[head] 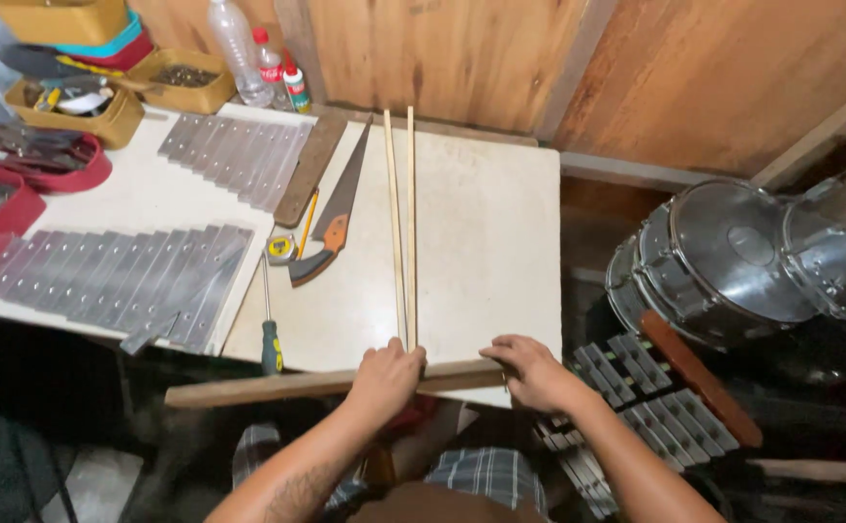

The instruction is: The person uses a screwdriver to tighten screws on a wooden frame. They then pick up a smartphone from a shelf and interact with the screen before returning to the frame to place a metal bracket on it.

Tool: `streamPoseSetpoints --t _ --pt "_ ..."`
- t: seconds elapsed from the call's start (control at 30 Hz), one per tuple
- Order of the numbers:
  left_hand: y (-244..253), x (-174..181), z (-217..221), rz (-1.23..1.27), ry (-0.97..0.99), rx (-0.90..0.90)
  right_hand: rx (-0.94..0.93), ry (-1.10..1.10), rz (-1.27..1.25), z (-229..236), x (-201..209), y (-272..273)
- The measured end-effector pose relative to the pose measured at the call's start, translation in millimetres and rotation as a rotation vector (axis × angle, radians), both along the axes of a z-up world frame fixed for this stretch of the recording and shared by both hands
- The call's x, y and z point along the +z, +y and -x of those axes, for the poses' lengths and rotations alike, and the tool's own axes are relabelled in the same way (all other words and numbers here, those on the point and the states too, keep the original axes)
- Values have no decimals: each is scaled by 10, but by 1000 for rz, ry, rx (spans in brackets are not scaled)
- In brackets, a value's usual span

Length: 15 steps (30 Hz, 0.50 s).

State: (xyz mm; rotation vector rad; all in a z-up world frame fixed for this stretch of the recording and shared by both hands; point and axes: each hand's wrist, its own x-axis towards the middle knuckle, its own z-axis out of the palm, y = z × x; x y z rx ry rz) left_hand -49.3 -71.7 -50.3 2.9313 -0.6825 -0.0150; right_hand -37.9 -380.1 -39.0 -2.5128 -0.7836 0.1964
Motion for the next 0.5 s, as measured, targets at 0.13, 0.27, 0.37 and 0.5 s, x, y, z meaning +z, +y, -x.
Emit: streamPoseSetpoints --t 0.13,0.27,0.37,0.5 --pt "-14 47 -70 -11 174 3 77 447 79 -350 876 120" --pt "23 -229 -68 17 75 -8 -110 415 193 -1512 935 -271" --pt "-5 -361 -111 49 192 35 -269 -117 28 -2493 1306 -835" --pt "-102 -419 -189 71 512 195 -484 -792 -64 -3777 2163 -1517"
